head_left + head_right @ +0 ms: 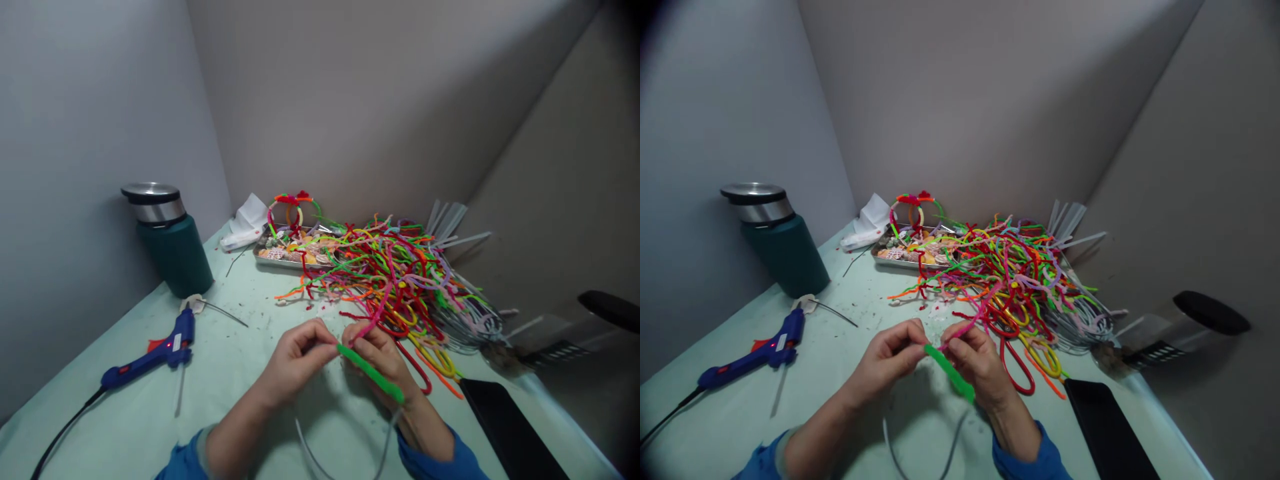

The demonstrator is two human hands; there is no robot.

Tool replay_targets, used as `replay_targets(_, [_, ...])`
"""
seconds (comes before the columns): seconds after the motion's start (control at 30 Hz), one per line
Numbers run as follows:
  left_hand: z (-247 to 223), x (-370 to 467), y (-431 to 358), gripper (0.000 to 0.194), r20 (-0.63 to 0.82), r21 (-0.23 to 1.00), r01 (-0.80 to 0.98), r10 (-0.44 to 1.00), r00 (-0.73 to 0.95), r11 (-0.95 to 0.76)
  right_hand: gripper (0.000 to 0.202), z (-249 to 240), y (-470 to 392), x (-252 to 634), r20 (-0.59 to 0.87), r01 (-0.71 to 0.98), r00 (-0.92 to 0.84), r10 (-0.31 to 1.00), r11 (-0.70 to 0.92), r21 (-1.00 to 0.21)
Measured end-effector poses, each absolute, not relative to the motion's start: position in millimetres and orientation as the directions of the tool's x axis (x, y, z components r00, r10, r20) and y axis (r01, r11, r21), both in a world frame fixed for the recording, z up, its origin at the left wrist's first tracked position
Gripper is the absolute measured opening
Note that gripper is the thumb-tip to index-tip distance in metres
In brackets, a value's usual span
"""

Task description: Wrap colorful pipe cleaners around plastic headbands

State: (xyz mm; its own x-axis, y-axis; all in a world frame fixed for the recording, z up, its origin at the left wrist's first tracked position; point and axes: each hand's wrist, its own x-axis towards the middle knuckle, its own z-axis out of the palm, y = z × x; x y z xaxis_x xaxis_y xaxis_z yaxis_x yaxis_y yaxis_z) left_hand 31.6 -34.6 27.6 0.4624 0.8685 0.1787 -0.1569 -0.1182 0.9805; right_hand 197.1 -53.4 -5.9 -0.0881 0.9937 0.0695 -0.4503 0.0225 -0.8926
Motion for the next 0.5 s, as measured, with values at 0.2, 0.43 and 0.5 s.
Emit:
replay_targets(0.2, [17, 33, -25, 0.03, -0.136, 0.884, -0.389, 0.937, 0.321, 0.261, 0.012, -17, -53, 190, 0.143, -0.197, -0.039, 0.989, 0.133, -0.971])
replay_targets(0.43, [15, 39, -25, 0.034, -0.195, 0.964, -0.152, 0.969, 0.153, 0.218, 0.008, -12, -59, 183, 0.205, -0.061, -0.05, 0.977, 0.202, -0.977])
replay_targets(0.5, [15, 40, -25, 0.034, -0.211, 0.96, -0.148, 0.963, 0.17, 0.237, 0.008, -11, -59, 182, 0.208, -0.069, -0.028, 0.978, 0.206, -0.976])
